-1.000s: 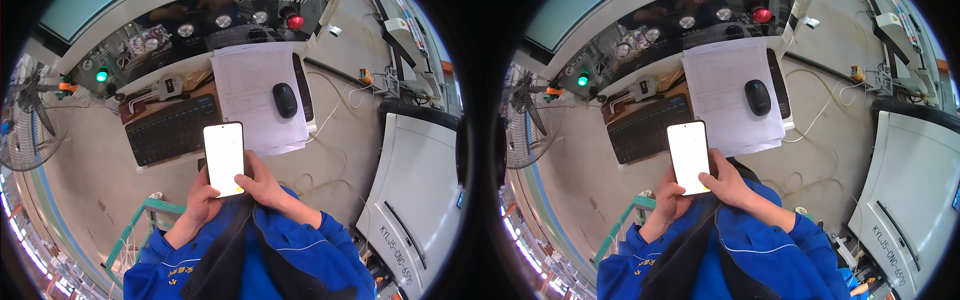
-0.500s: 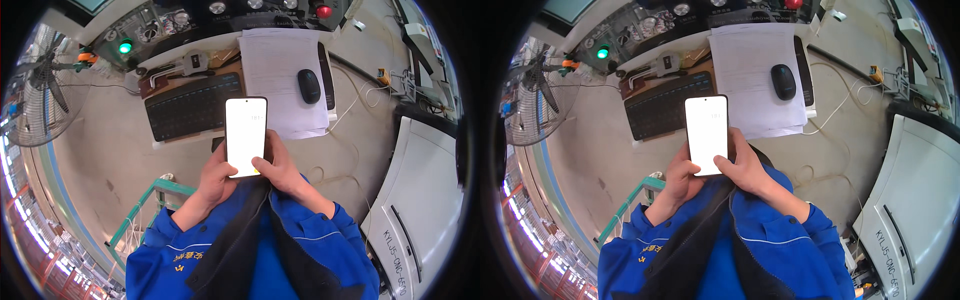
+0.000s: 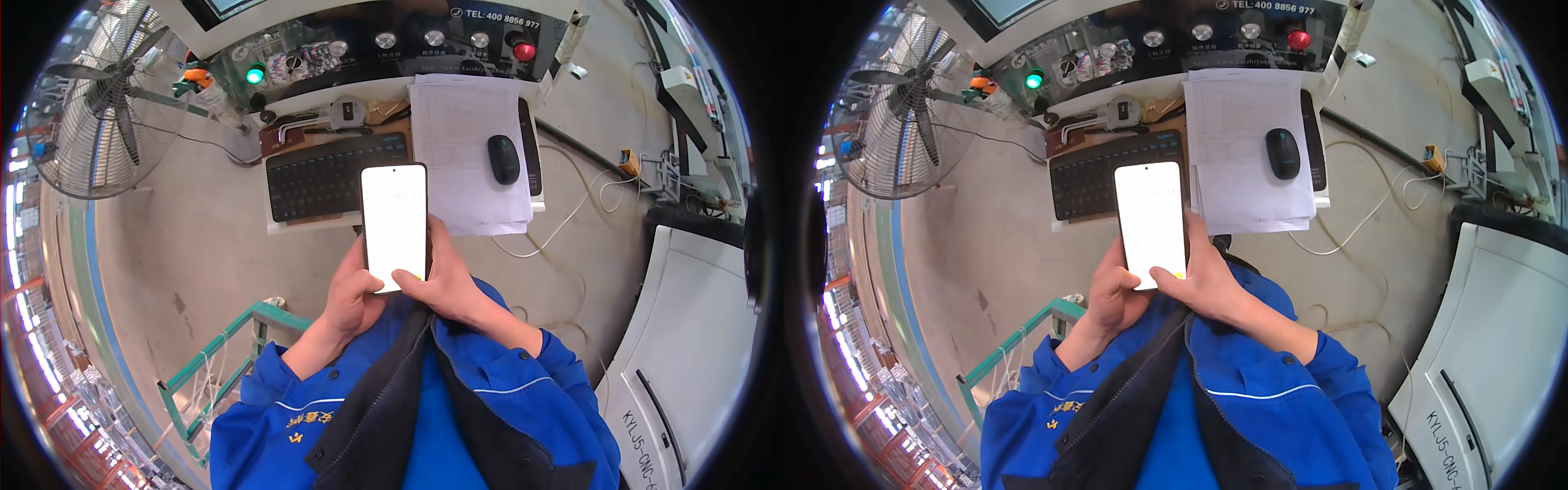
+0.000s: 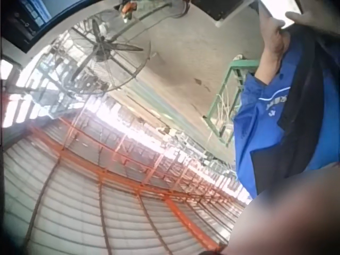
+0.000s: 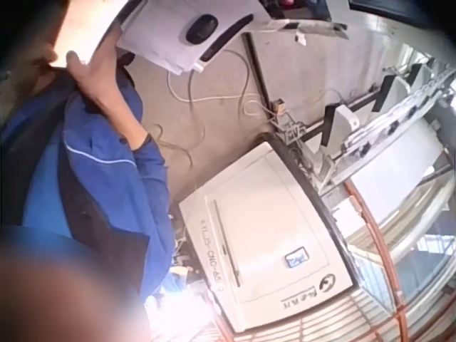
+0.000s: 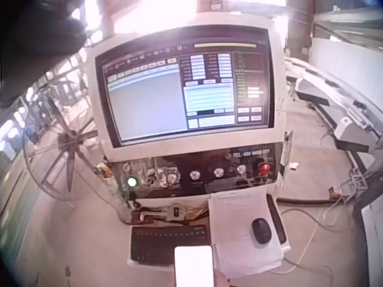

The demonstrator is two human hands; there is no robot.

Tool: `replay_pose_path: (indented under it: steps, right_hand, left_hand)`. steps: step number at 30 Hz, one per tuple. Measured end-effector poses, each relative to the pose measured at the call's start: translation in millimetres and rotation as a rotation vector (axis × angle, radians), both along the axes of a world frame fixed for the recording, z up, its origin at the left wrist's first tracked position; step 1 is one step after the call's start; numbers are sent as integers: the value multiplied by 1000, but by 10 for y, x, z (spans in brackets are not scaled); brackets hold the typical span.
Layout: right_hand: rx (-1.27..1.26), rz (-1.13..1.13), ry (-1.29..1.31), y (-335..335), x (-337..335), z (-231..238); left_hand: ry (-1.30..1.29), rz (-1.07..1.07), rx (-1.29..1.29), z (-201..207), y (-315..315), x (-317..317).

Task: Operating an industrial machine control panel using a keyboard, mouse, and reference documents.

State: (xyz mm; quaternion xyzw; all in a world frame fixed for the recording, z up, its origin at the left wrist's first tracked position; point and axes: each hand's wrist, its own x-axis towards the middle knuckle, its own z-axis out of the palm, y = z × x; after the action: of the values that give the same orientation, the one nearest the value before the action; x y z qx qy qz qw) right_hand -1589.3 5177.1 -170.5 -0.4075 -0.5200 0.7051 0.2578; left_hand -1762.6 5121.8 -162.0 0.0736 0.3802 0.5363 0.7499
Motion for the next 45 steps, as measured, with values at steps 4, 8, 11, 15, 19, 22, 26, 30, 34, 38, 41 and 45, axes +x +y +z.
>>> replay_pose_path:
  steps: [4,8,11,15,19,22,26,30,34,38,41,45]
  right_hand:
    - [-28,60,7,2,68,28]
    - [9,75,12,-13,107,-11]
    - [34,92,-1,-1,136,-25]
    - [-33,119,16,37,193,30]
    - [41,174,-9,60,166,91]
    - [111,194,-26,60,171,81]
    - [198,137,-2,209,299,-121]
    - [994,-329,-572,727,537,-521]
    - [1013,-436,-799,1089,799,-845]
    - [1028,-440,-912,1183,873,-980]
    - [1022,-447,-928,1175,875,-1032]
    - [1013,-441,-951,1172,863,-1083]
  left_hand:
    - [-15,12,22,45,-55,4]
    - [-6,29,32,55,-93,26]
    - [-3,18,77,62,-105,38]
    - [-25,75,44,52,-77,58]
    - [32,82,18,19,-44,60]
    - [124,98,-17,-21,-34,55]
    - [23,95,31,-67,-83,-8]
    - [-156,-21,270,-59,-170,-204]
    - [-286,-55,484,-81,-259,-423]
    - [-136,-70,429,-200,-495,-740]
    - [125,14,171,-441,-844,-948]
    - [322,64,-60,-1030,-1343,-1197]
